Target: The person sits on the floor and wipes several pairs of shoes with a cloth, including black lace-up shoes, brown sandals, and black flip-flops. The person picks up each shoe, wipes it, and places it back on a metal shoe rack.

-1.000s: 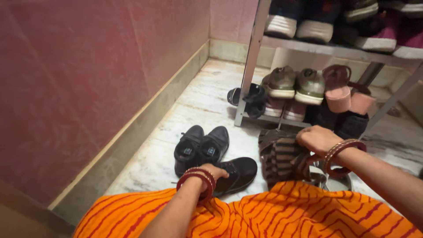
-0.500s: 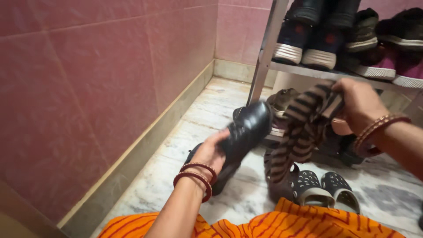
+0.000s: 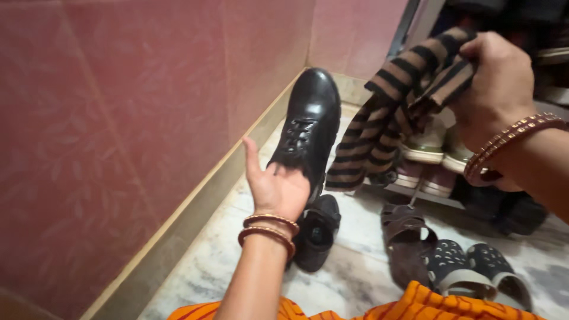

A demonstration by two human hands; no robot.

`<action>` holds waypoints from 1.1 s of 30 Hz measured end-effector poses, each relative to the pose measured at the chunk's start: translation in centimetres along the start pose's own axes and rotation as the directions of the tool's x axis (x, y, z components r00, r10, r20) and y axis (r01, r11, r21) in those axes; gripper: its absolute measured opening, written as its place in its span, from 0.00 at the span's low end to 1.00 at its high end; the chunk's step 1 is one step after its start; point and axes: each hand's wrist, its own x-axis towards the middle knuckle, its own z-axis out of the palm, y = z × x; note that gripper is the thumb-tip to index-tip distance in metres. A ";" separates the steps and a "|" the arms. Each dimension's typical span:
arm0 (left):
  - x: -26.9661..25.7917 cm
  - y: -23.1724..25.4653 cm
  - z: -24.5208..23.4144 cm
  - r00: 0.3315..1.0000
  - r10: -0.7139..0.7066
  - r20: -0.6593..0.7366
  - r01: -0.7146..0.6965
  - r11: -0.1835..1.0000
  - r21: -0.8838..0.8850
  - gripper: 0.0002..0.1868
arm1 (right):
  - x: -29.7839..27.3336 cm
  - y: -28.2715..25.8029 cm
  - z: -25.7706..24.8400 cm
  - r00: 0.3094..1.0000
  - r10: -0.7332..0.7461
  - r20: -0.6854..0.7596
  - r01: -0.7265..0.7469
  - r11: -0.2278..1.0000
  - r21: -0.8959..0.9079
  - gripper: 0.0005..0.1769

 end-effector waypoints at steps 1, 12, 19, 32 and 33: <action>0.1 0.1 -0.1 0.997 -0.017 0.074 0.017 1.000 0.011 0.59 | -0.1 -0.1 0.9 0.998 -0.051 -0.038 0.050 0.999 -0.006 0.09; -0.2 0.4 -0.5 0.995 -0.095 0.001 0.095 0.995 -0.022 0.67 | -6.9 -3.5 13.4 0.954 -0.193 0.231 0.204 0.979 -0.023 0.27; -1.1 0.0 -0.6 0.967 -0.133 0.217 0.121 0.990 0.070 0.68 | -8.7 -1.1 18.1 0.859 -0.282 0.428 0.431 0.849 -0.306 0.25; -2.3 -3.2 0.9 0.886 -0.264 0.381 0.209 0.961 0.180 0.70 | -2.0 2.2 14.8 0.960 -0.169 0.225 0.267 0.799 -0.539 0.31; -2.4 -3.3 0.9 0.878 -0.273 0.392 0.211 0.958 0.196 0.70 | -1.8 2.5 14.3 0.954 -0.202 0.221 0.291 0.800 -0.525 0.31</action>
